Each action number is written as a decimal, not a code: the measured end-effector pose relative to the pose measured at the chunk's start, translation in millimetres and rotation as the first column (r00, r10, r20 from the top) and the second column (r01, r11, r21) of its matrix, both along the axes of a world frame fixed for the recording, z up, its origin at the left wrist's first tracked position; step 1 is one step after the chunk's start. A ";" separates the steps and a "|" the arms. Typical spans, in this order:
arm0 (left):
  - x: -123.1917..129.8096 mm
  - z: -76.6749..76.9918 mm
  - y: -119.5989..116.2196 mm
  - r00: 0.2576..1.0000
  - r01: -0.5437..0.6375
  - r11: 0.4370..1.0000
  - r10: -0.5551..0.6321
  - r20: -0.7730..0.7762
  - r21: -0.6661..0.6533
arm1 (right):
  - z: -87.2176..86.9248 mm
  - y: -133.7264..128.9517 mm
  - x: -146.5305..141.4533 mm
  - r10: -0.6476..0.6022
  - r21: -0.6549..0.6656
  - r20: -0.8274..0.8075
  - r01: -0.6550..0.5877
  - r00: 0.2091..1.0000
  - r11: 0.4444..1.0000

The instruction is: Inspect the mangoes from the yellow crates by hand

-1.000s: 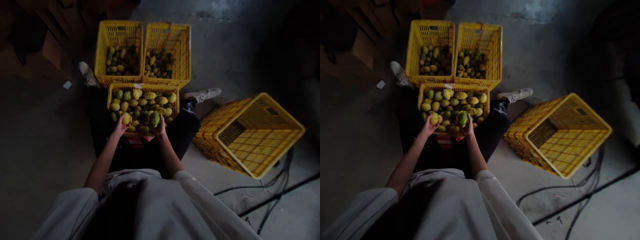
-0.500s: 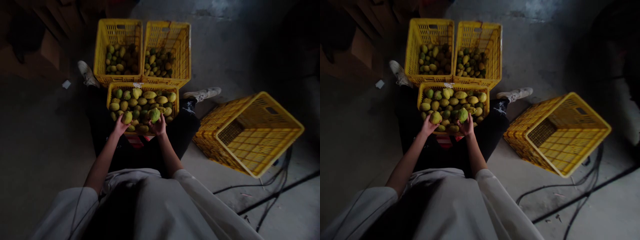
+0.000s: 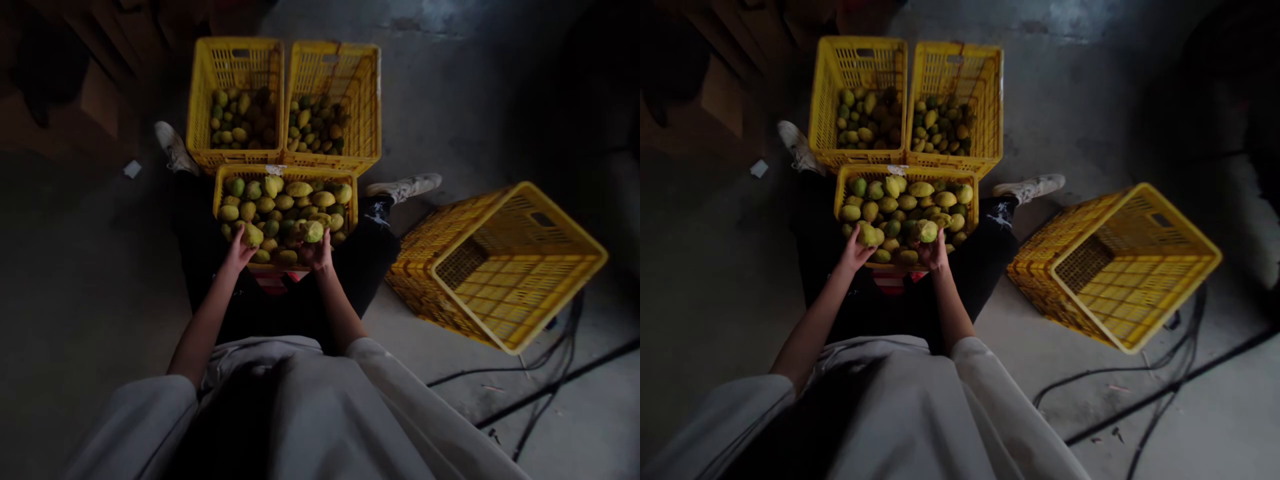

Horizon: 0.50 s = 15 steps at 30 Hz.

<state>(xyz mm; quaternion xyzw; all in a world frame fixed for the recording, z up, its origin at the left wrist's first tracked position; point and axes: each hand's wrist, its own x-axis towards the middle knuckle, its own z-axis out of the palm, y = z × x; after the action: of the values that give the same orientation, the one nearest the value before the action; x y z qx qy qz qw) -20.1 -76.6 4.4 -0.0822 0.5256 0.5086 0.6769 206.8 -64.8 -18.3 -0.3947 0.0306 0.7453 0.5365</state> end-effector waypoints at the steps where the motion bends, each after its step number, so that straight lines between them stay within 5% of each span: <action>1: -0.4 0.7 0.6 1.000 -0.001 1.000 0.001 0.016 -0.020 | 0.4 -0.1 0.4 0.003 -0.003 -0.010 -0.003 1.000 1.000; 8: -0.6 -1.7 -0.2 0.998 0.021 0.997 -0.017 0.055 -0.079 | 5.1 1.0 3.7 0.002 -0.084 -0.104 -0.011 0.995 0.996; 15: 1.4 6.8 2.2 0.998 0.019 0.996 -0.012 0.069 -0.088 | -10.1 -1.9 4.9 0.106 0.004 -0.049 -0.106 0.993 0.994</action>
<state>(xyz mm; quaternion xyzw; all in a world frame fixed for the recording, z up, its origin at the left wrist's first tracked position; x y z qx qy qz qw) -18.7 -74.5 11.2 -0.1257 0.5248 0.4763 0.6942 211.7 -66.7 -28.4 -0.3767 0.0222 0.7822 0.4957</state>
